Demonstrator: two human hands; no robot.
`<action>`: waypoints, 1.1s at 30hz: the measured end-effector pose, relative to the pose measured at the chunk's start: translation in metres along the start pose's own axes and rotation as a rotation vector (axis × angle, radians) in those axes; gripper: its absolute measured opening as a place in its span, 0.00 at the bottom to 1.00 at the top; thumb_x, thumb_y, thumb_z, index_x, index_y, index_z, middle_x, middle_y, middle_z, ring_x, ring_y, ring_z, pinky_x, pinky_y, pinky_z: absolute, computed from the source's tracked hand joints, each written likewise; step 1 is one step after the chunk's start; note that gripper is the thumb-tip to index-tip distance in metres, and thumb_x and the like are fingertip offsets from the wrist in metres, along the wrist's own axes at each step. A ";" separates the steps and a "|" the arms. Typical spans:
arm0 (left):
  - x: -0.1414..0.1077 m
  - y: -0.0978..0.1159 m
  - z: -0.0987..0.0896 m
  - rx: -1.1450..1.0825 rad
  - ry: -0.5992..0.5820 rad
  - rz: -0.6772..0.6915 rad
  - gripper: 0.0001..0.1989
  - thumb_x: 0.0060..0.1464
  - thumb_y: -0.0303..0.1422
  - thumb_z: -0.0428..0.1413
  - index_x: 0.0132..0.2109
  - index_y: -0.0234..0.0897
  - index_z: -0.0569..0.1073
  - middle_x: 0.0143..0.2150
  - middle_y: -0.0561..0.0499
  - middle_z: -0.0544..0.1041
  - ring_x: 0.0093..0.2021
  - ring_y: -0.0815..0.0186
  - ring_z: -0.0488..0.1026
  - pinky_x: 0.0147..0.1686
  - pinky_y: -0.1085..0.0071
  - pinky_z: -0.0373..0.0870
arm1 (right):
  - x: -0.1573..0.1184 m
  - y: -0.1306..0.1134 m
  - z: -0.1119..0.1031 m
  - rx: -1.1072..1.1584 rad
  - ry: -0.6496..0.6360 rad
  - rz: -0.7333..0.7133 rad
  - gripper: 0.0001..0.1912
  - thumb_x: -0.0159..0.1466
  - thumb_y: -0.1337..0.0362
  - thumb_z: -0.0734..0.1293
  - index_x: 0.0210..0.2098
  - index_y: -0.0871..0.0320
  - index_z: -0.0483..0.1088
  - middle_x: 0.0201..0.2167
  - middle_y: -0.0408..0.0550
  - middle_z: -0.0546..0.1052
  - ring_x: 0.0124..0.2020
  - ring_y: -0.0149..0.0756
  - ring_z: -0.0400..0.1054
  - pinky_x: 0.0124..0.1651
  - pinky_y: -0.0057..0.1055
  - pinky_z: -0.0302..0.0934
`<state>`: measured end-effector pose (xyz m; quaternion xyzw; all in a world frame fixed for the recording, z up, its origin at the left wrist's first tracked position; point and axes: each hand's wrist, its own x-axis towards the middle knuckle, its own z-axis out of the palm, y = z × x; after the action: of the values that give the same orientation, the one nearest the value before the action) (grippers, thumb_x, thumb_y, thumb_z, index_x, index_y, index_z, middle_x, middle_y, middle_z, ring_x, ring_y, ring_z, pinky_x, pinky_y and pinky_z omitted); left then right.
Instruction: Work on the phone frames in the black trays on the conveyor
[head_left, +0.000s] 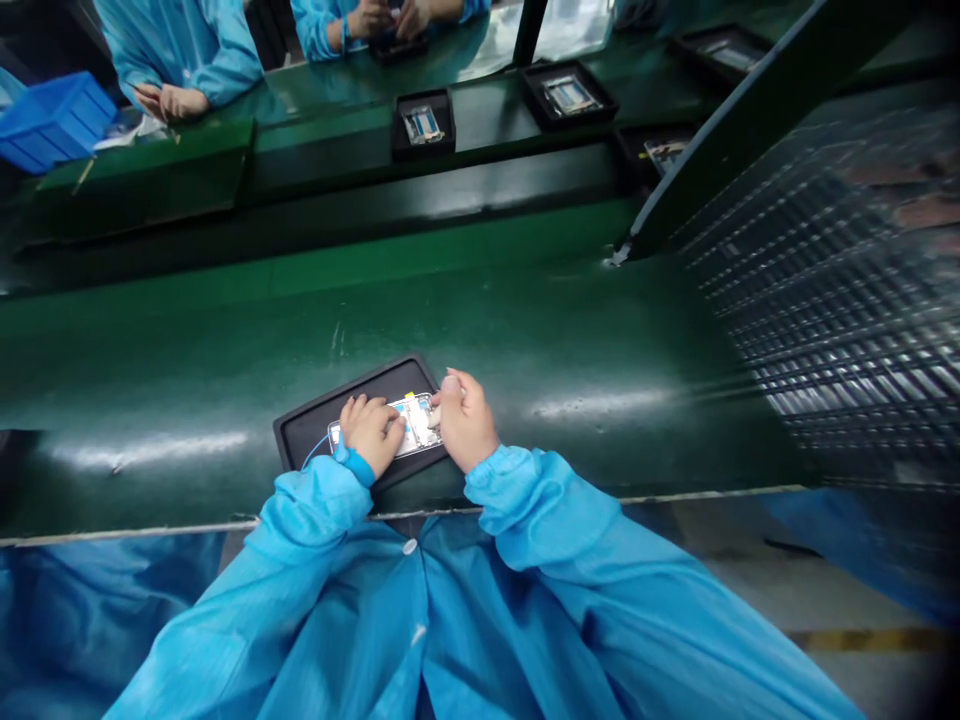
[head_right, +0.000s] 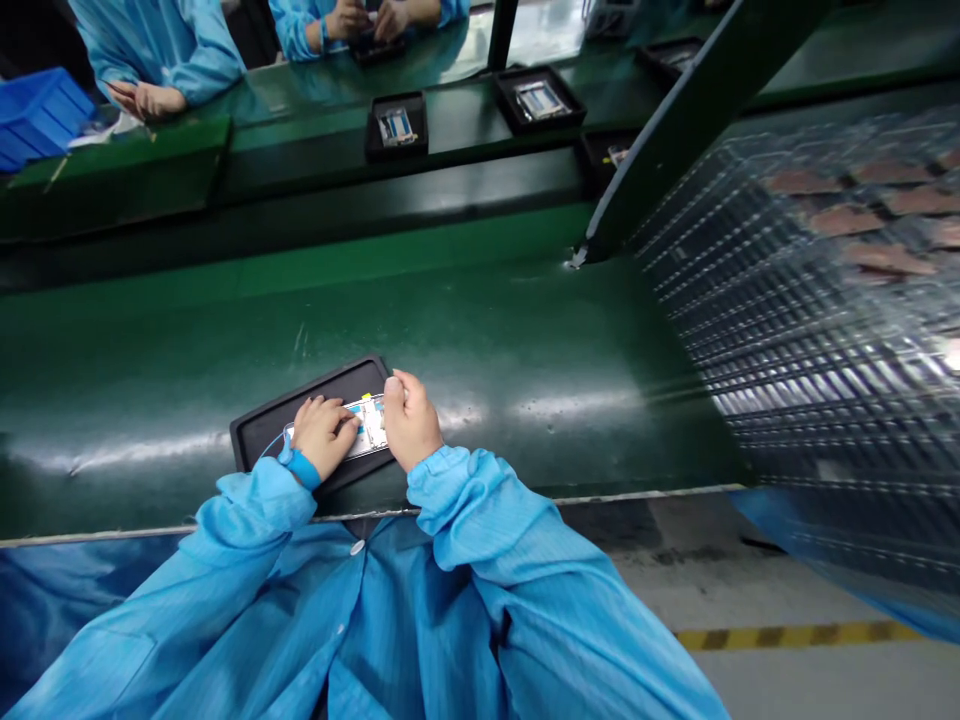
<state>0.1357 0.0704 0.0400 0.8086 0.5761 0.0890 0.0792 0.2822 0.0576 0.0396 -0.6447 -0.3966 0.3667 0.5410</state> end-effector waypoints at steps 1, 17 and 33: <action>-0.002 -0.002 0.002 0.006 0.024 0.029 0.09 0.52 0.35 0.50 0.35 0.42 0.74 0.41 0.51 0.73 0.47 0.58 0.66 0.53 0.53 0.56 | 0.003 -0.003 0.001 -0.001 0.011 -0.004 0.20 0.61 0.51 0.55 0.43 0.60 0.63 0.23 0.44 0.73 0.23 0.30 0.67 0.28 0.27 0.63; -0.009 -0.005 0.012 0.148 0.232 0.211 0.12 0.55 0.35 0.46 0.39 0.43 0.74 0.41 0.47 0.72 0.43 0.59 0.67 0.49 0.58 0.59 | 0.007 0.008 0.017 -0.057 -0.036 -0.183 0.18 0.61 0.52 0.55 0.44 0.58 0.62 0.27 0.46 0.74 0.27 0.32 0.70 0.35 0.32 0.66; -0.010 -0.001 0.013 0.201 0.232 0.211 0.11 0.54 0.34 0.47 0.38 0.42 0.74 0.41 0.46 0.72 0.43 0.58 0.66 0.48 0.57 0.59 | 0.005 0.011 0.016 -0.105 -0.072 -0.264 0.18 0.61 0.53 0.55 0.45 0.58 0.63 0.32 0.49 0.74 0.34 0.35 0.70 0.39 0.34 0.66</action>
<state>0.1350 0.0611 0.0271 0.8526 0.4996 0.1313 -0.0790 0.2708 0.0680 0.0262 -0.6006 -0.5159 0.2939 0.5354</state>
